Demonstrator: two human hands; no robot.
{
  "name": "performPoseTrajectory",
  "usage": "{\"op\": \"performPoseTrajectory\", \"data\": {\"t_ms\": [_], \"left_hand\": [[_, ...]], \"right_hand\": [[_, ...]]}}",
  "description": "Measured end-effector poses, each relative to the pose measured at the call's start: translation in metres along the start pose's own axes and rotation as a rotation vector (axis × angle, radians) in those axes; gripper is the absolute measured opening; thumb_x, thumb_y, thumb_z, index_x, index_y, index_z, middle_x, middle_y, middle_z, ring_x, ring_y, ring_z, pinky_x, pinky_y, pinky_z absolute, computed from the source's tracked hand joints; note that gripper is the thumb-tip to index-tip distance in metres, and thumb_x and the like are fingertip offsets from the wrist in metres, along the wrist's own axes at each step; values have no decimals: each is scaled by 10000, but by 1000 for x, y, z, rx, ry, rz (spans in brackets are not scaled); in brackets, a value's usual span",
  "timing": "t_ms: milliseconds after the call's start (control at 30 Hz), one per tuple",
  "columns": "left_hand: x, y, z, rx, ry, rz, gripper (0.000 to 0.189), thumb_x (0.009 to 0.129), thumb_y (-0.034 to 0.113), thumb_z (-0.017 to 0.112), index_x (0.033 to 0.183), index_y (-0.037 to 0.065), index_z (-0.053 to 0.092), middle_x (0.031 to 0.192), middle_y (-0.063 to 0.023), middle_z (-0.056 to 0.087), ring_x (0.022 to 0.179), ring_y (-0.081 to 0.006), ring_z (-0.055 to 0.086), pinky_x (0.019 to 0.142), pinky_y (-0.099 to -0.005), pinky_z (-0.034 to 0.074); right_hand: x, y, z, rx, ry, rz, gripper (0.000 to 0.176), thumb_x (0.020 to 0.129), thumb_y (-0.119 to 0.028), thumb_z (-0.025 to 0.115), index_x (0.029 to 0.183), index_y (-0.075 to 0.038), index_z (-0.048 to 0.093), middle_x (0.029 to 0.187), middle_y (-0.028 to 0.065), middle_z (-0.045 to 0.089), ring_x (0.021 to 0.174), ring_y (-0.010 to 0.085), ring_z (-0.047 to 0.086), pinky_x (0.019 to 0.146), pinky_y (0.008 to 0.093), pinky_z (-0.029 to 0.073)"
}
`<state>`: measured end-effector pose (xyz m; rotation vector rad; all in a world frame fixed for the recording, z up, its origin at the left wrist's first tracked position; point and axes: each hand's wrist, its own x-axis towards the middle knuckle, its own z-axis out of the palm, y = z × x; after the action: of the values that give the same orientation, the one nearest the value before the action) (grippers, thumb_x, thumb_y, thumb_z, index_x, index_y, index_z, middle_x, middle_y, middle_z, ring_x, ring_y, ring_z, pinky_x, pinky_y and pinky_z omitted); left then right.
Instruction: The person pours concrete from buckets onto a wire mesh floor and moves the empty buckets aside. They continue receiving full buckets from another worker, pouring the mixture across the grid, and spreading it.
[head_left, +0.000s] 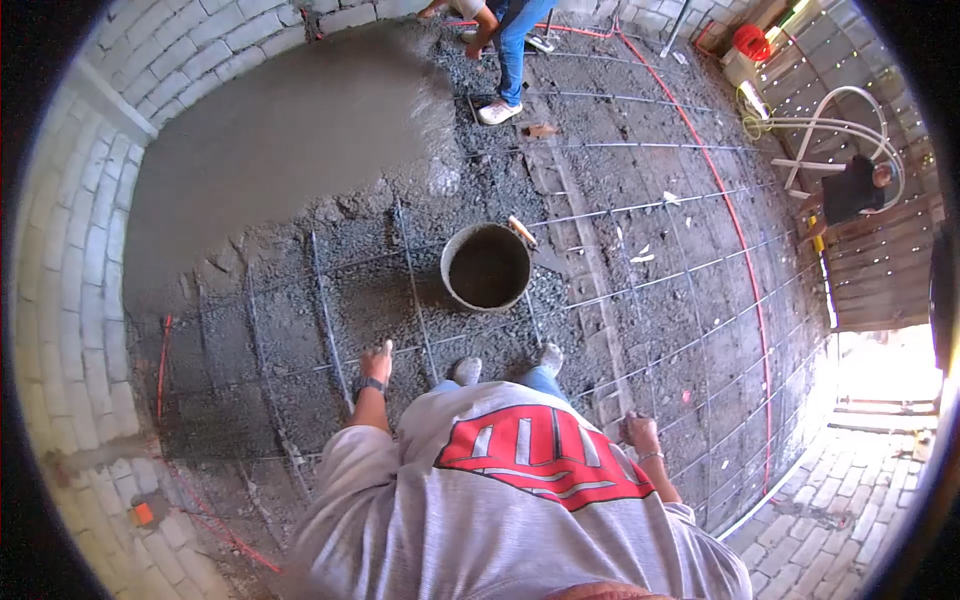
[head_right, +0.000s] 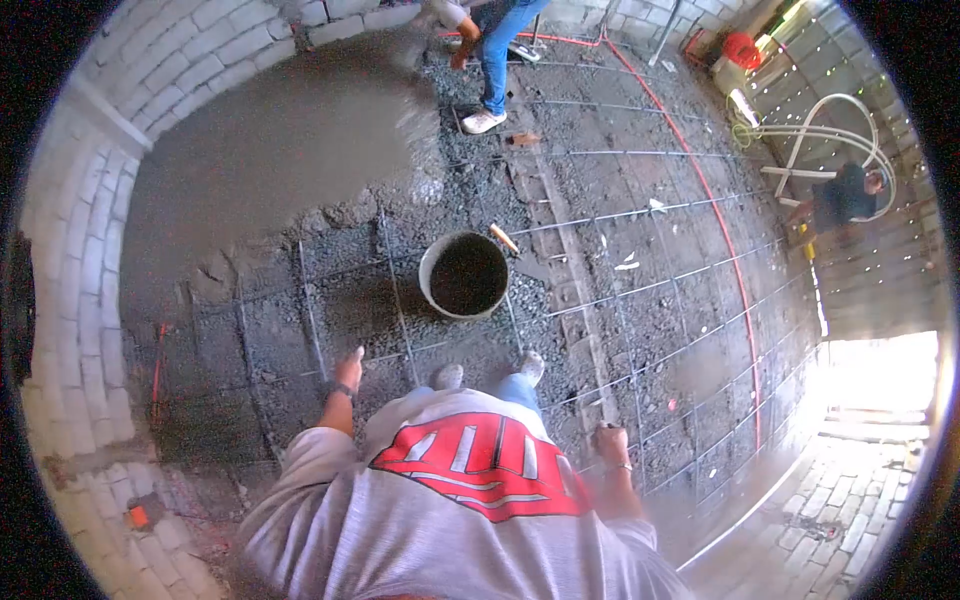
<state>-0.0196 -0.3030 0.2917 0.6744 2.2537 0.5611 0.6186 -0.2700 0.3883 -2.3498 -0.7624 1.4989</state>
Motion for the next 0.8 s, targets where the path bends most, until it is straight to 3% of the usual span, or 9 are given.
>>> {"op": "performPoseTrajectory", "data": {"t_ms": [33, 267, 333, 433, 533, 600, 700, 767, 800], "left_hand": [[5, -21, 11, -48, 60, -44, 618, 756, 532, 494, 985, -35, 590, 1021, -256, 559, 972, -405, 513, 858, -430, 392], [-28, -1, -8, 38, 127, -145, 596, 721, 517, 569, 929, -41, 606, 982, -258, 576, 966, -397, 527, 835, -422, 414], [-37, 20, -14, 24, 148, -201, 616, 739, 540, 528, 953, -33, 600, 992, -249, 576, 984, -392, 519, 855, -416, 402], [-34, 39, -25, 190, -31, -179, 639, 814, 556, 371, 976, -16, 603, 1064, -236, 550, 1052, -380, 475, 905, -411, 360], [-42, 56, -34, 103, -36, -29, 653, 811, 562, 376, 996, -26, 592, 1102, -241, 525, 1058, -386, 467, 910, -417, 357], [-21, 32, -15, 141, 2, -54, 685, 798, 583, 384, 1022, -36, 572, 1090, -235, 536, 1046, -396, 471, 901, -425, 362], [0, 2, 2, -48, 143, -33, 654, 791, 554, 440, 1036, -40, 563, 1054, -236, 556, 1028, -393, 484, 881, -424, 378], [7, -7, 2, -173, 33, -193, 596, 790, 496, 493, 1058, -33, 555, 1036, -230, 569, 998, -388, 505, 863, -421, 394], [-3, 4, -7, -170, 35, -193, 596, 790, 496, 493, 1058, -33, 555, 1036, -230, 569, 998, -388, 505, 863, -421, 394]], "right_hand": [[-19, -18, 5, -183, -1, -34, 357, 817, -347, 526, 591, -71, 548, 517, 19, 530, 452, 135, 520, 423, 289, 409], [-50, -42, 4, -65, 48, -133, 332, 811, -304, 508, 654, -22, 588, 567, 61, 585, 493, 148, 561, 477, 294, 440], [-34, -33, -3, -78, 6, -107, 297, 817, -281, 518, 668, -32, 579, 583, 58, 585, 511, 152, 574, 484, 294, 451], [23, 19, -14, -329, -46, -388, 166, 764, -215, 568, 757, -49, 564, 615, 77, 596, 559, 188, 603, 496, 303, 471], [44, 36, -12, -497, -23, -545, 156, 722, -199, 590, 792, -65, 553, 623, 87, 599, 562, 204, 603, 500, 308, 475], [54, 47, -9, -520, -4, -562, 166, 702, -198, 599, 799, -73, 549, 623, 88, 599, 556, 208, 599, 498, 310, 474], [54, 47, 0, -98, -128, -677, 294, 822, -310, 541, 666, -64, 511, 545, 45, 519, 409, 148, 473, 362, 276, 358], [-7, -7, 14, 30, -79, -178, 309, 832, -329, 539, 677, -63, 508, 554, 52, 524, 406, 149, 465, 359, 276, 354], [10, 8, 14, 32, -81, -177, 309, 832, -329, 539, 677, -63, 508, 554, 52, 524, 406, 149, 465, 359, 276, 354]]}}
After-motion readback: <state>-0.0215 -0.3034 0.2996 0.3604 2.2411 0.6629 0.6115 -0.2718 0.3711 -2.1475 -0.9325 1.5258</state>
